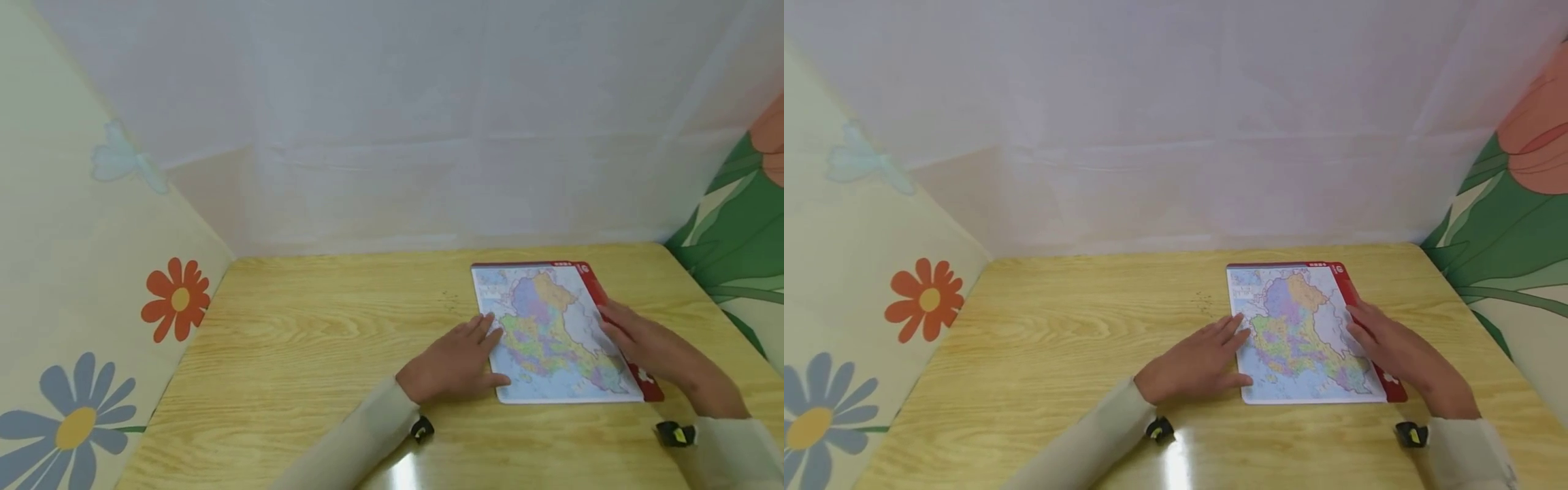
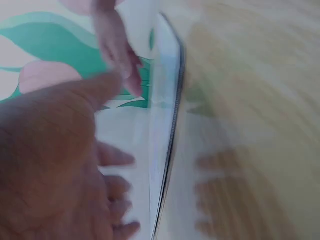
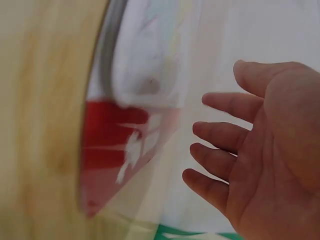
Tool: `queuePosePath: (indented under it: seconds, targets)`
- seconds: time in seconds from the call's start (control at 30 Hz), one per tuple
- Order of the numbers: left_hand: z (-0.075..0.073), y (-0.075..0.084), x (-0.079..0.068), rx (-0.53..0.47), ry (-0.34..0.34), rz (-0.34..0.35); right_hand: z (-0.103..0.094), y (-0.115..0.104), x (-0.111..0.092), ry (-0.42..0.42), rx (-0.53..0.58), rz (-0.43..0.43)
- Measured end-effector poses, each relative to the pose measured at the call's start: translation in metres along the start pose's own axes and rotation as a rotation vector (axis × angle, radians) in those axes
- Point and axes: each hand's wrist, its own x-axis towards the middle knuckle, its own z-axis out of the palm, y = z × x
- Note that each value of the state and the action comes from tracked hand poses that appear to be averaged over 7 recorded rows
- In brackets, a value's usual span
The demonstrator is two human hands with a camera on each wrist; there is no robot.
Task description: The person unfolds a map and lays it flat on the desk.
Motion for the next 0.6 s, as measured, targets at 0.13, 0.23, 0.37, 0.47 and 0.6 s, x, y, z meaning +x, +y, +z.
queuePosePath:
  seconds: [0.13,0.23,0.37,0.47,0.6]
  targets:
    - [0.002,-0.005,0.006,-0.075,0.003,-0.115,0.000,0.013,-0.005,-0.017,-0.017,0.024]
    - [0.004,-0.008,0.009,-0.106,0.017,-0.163,0.001,0.022,-0.008,-0.024,-0.019,0.018]
    - [0.007,-0.011,0.011,-0.138,0.010,-0.173,0.005,0.030,-0.009,-0.018,-0.038,-0.019]
    - [0.011,-0.013,0.012,-0.162,0.009,-0.172,0.006,0.033,-0.010,-0.017,-0.051,-0.018]
    - [0.014,-0.014,0.014,-0.194,0.019,-0.179,0.004,0.033,-0.010,-0.017,-0.037,0.006]
